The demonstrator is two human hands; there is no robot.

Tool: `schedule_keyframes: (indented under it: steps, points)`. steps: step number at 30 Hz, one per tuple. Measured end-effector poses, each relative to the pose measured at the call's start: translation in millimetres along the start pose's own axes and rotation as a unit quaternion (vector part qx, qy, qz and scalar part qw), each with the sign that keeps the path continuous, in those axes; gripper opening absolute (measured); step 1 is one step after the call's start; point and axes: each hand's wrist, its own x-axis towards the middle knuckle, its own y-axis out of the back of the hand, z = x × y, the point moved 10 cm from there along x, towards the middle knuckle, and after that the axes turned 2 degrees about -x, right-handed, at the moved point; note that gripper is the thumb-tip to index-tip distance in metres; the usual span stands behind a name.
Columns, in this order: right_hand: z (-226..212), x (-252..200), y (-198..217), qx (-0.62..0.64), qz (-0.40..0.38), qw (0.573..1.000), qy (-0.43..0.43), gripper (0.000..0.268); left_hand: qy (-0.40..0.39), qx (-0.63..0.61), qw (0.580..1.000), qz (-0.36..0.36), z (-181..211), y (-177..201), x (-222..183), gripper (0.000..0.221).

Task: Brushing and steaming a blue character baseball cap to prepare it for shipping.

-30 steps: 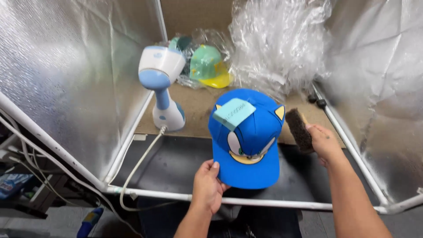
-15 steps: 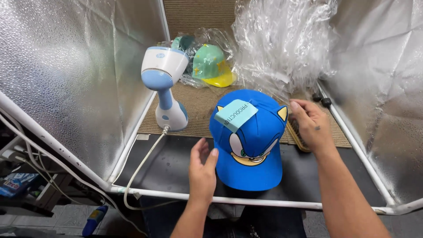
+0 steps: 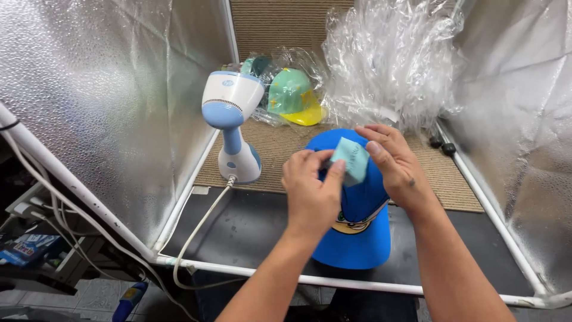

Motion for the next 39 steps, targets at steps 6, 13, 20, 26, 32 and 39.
schedule_keyframes:
  steps: [6, 13, 20, 26, 32, 39]
  points:
    - [-9.1, 4.9, -4.5, -0.043, -0.058, 0.997, 0.003, 0.04, -0.112, 0.042, 0.989, -0.091, 44.6, -26.5, -27.7, 0.03]
    - [25.5, -1.3, -0.1, -0.116, -0.054, 0.988, -0.089, 0.027, -0.052, 0.034, 0.997, -0.04, 8.7, 10.4, -23.3, 0.041]
    - [24.1, -36.5, -0.8, -0.045, -0.039, 0.936, -0.347, 0.081, 0.214, -0.106, 0.954, -0.181, -51.5, -5.5, -11.7, 0.051]
    - [36.0, -18.2, 7.4, 0.1, -0.026, 0.944, -0.314, 0.066, 0.165, -0.072, 0.974, -0.135, -9.4, 2.3, -55.3, 0.061]
    - [56.7, -3.9, -6.3, 0.211, -0.071, 0.92, -0.322, 0.065, 0.201, -0.062, 0.959, -0.192, -0.5, -7.8, -109.2, 0.074]
    - [41.8, 9.5, 6.8, 0.006, -0.085, 0.992, -0.095, 0.063, -0.085, 0.081, 0.977, 0.179, -89.4, 73.4, -10.2, 0.05]
